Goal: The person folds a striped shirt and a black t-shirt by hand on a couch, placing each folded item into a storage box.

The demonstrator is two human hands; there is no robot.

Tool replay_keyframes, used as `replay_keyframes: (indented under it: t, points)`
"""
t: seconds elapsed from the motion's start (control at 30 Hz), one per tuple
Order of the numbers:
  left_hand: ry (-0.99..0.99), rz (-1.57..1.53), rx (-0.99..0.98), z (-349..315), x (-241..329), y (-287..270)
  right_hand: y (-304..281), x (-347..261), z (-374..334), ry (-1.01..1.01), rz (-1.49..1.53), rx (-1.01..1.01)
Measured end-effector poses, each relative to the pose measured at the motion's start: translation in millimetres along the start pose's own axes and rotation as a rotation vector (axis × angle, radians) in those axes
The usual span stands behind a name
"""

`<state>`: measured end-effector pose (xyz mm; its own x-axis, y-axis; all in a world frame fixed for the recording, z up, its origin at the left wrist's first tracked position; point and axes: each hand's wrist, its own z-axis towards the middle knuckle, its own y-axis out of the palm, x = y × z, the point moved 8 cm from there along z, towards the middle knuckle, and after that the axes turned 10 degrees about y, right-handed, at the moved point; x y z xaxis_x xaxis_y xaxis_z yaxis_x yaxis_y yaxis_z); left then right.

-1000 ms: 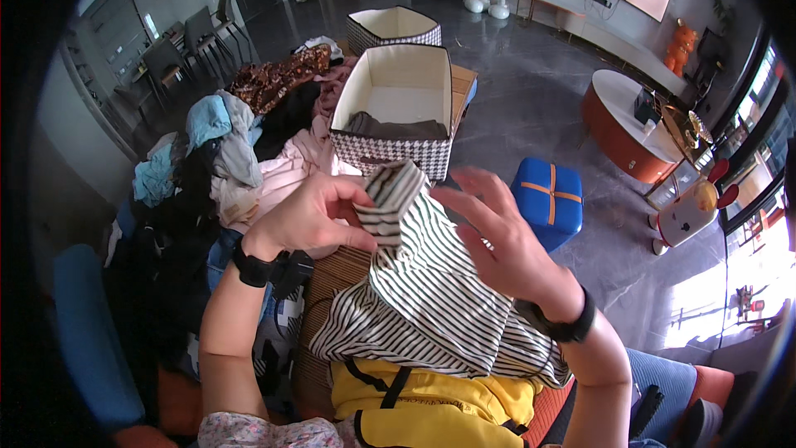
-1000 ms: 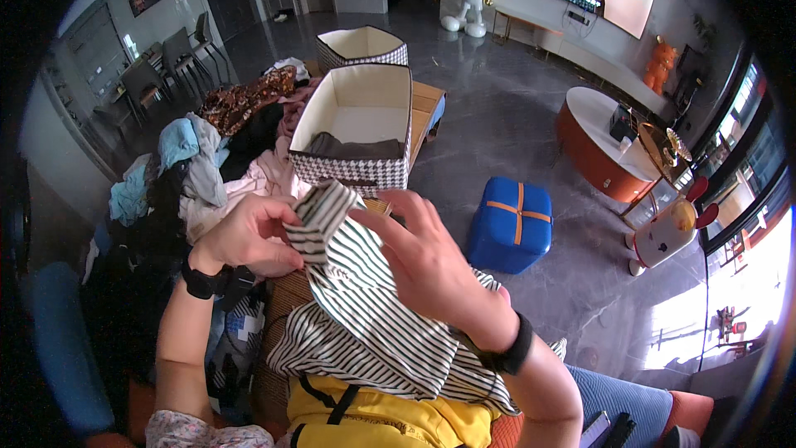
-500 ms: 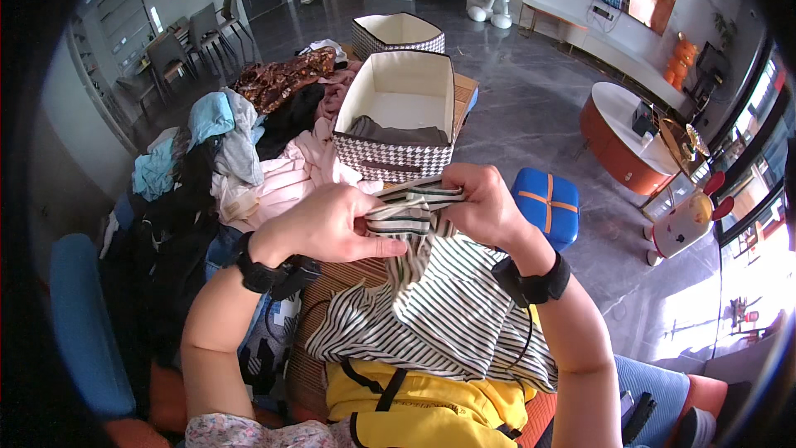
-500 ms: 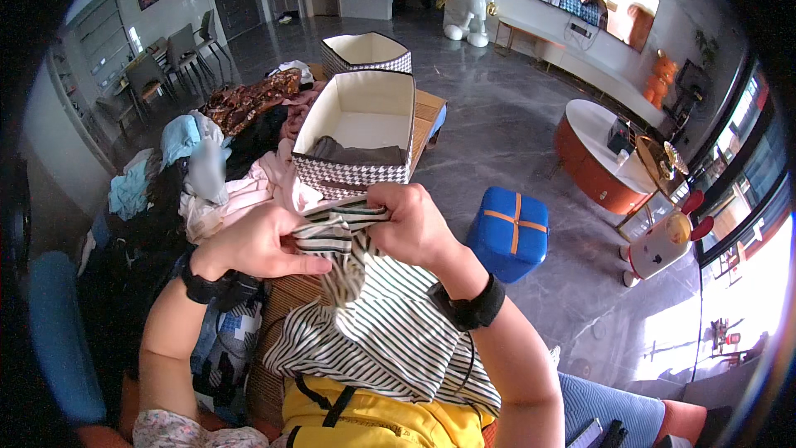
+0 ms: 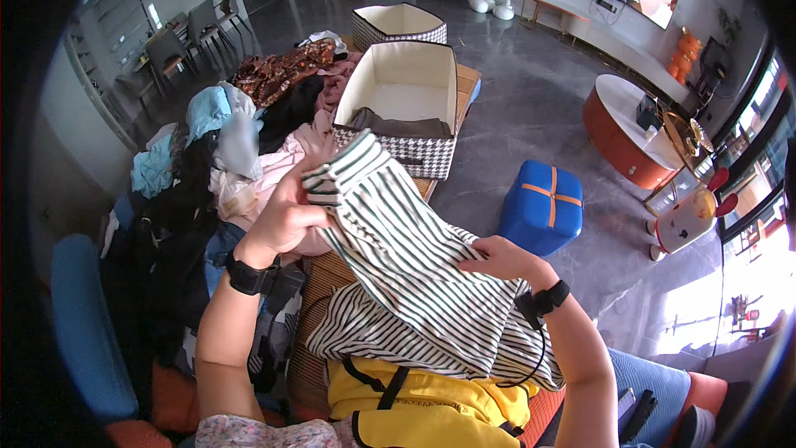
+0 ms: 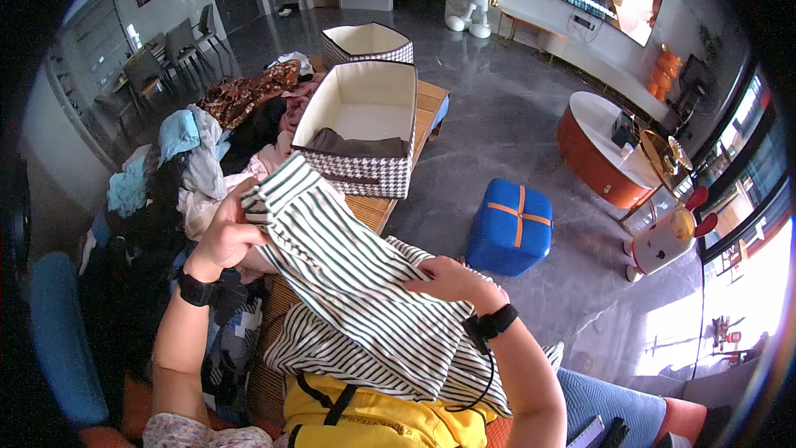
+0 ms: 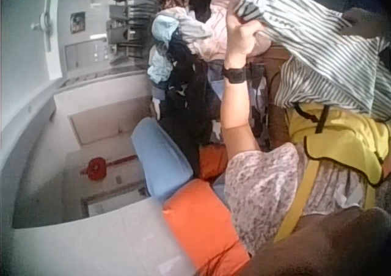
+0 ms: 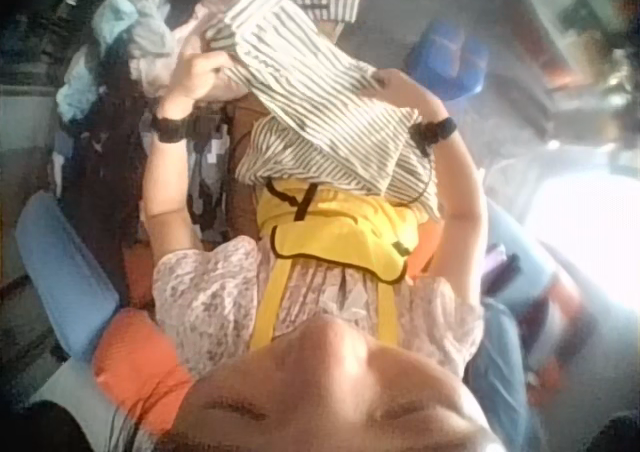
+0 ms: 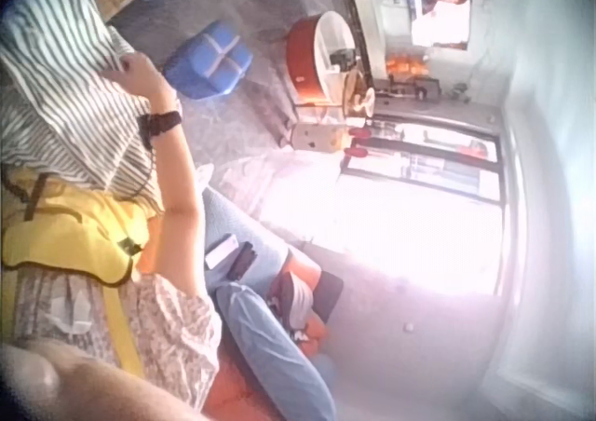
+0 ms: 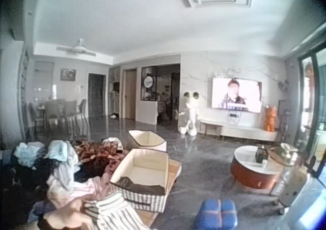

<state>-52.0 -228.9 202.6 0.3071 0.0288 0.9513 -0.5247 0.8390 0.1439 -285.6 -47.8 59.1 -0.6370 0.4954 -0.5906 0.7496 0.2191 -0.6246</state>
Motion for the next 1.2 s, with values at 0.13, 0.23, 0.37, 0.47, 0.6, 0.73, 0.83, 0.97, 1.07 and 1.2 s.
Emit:
replay_keyframes:
  t: [0.13, 0.23, 0.37, 0.47, 0.6, 0.73, 0.83, 0.97, 1.07, 1.2]
  points:
    - [-0.088, 0.092, 0.215, -5.1, -59.8, -62.2, -12.6, 56.0, 3.1, -0.066, 0.383, 0.279]
    - [-0.133, 0.412, 0.357, -32.8, -143.4, -121.4, -33.2, 86.6, -25.5, -0.117, 0.294, 0.612]
    - [-0.178, 0.771, 0.075, -58.1, -169.8, -56.8, -55.6, 160.9, -105.7, 0.119, 0.402, 0.7]
    - [-0.2, 0.586, -0.307, -63.5, -156.6, 56.8, -43.6, 233.4, -177.7, 0.365, 0.313, 0.832]
    - [0.008, 0.46, -0.72, -93.6, -152.6, 191.3, 41.9, 297.8, -218.2, 0.895, -0.25, 0.539]
    - [0.194, 0.434, -0.921, -117.7, -163.9, 263.2, 100.1, 336.6, -247.6, 0.973, 0.171, 0.557]
    - [0.202, 0.587, -0.968, -133.9, -186.6, 264.9, 77.4, 323.9, -296.7, 0.514, 0.927, 1.258]
    - [0.082, 0.502, -0.984, -137.4, -201.3, 266.8, 85.2, 326.5, -359.5, 0.198, 1.424, 1.494]
    - [0.064, 0.5, -0.98, -137.1, -207.0, 269.6, 103.8, 335.8, -367.7, 0.221, 1.546, 1.695]
    - [0.032, 0.506, -0.97, -134.5, -203.6, 271.7, 145.6, 384.8, -366.9, 0.558, 1.707, 1.61]
